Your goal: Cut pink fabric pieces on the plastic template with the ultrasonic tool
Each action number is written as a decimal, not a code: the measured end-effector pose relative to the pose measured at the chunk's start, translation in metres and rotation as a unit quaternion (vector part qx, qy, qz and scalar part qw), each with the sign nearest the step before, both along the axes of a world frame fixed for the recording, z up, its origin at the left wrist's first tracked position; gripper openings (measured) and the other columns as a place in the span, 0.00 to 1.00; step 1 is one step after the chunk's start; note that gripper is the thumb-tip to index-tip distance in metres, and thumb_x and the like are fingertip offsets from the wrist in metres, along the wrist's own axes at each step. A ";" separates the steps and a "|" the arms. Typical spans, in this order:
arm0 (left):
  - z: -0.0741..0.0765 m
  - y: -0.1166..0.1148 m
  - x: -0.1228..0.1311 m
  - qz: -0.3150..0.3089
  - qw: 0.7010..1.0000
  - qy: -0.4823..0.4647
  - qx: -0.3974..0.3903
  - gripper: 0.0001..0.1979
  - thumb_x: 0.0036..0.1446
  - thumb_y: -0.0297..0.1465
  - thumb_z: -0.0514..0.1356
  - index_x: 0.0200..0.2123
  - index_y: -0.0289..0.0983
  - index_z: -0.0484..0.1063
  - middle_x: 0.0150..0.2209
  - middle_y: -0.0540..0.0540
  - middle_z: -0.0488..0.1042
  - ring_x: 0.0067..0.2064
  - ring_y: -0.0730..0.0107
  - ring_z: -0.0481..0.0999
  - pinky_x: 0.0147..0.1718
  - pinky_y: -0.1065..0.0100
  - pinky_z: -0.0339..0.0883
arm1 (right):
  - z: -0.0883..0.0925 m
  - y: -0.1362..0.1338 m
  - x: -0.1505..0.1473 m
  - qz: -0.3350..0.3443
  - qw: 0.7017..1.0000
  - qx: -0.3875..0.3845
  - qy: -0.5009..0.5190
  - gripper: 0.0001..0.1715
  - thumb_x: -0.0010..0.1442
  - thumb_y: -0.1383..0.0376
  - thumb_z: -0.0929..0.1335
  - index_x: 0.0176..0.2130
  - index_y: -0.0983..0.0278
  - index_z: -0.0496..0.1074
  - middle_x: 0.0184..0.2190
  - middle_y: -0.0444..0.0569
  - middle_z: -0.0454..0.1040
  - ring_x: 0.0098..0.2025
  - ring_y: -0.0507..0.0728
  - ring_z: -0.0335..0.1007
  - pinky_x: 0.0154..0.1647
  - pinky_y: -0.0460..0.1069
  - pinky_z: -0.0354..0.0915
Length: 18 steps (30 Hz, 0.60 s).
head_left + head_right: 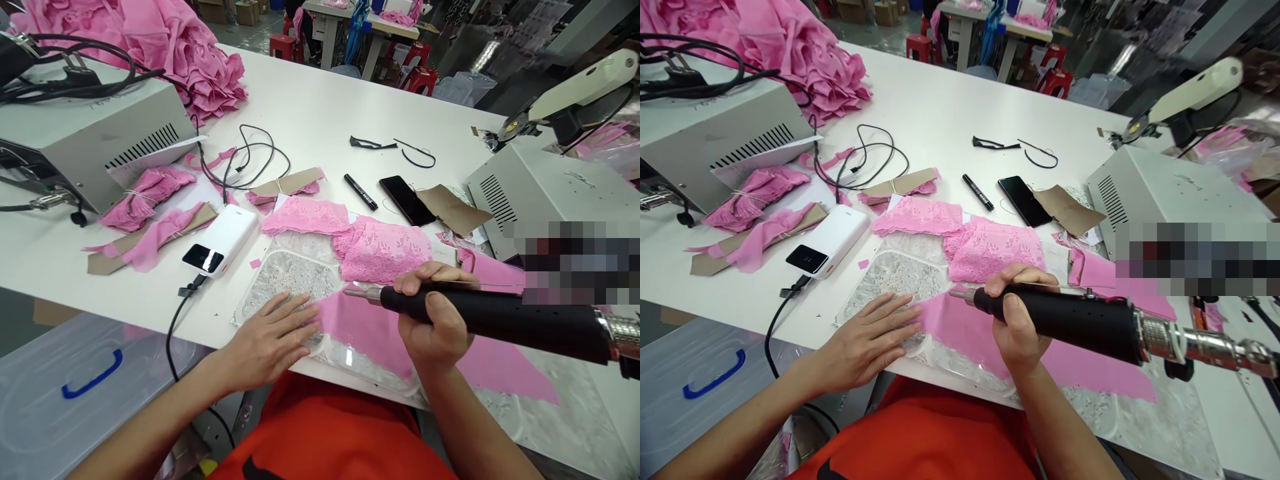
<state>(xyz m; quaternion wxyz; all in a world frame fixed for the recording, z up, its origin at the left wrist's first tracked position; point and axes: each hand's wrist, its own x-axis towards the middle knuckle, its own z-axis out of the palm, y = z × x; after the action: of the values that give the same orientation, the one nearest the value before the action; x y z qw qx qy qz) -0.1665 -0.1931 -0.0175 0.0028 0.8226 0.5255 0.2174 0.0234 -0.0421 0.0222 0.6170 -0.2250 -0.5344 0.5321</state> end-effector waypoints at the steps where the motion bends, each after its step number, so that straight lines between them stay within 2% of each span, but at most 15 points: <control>1: -0.001 0.000 0.000 0.000 1.000 -0.002 0.000 0.17 0.67 0.31 0.51 0.56 0.35 0.69 0.60 0.42 0.69 0.66 0.57 0.59 0.63 0.52 0.57 | 0.000 0.000 -0.002 0.002 1.000 0.001 0.001 0.08 0.50 0.67 0.68 0.34 0.60 0.67 0.33 0.42 0.65 0.26 0.49 0.65 0.30 0.49 0.67; 18: -0.003 -0.002 0.000 0.009 1.000 -0.019 -0.011 0.18 0.67 0.32 0.52 0.58 0.36 0.68 0.59 0.43 0.70 0.66 0.56 0.61 0.64 0.51 0.57 | -0.003 -0.003 -0.005 0.018 1.000 0.010 -0.024 0.07 0.51 0.66 0.68 0.32 0.61 0.65 0.31 0.41 0.66 0.26 0.49 0.65 0.29 0.50 0.68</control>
<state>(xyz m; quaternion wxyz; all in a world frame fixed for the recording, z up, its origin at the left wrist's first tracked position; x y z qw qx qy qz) -0.1668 -0.1951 -0.0208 0.0198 0.8135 0.5351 0.2267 0.0186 -0.0451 0.0191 0.5968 -0.2217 -0.5579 0.5324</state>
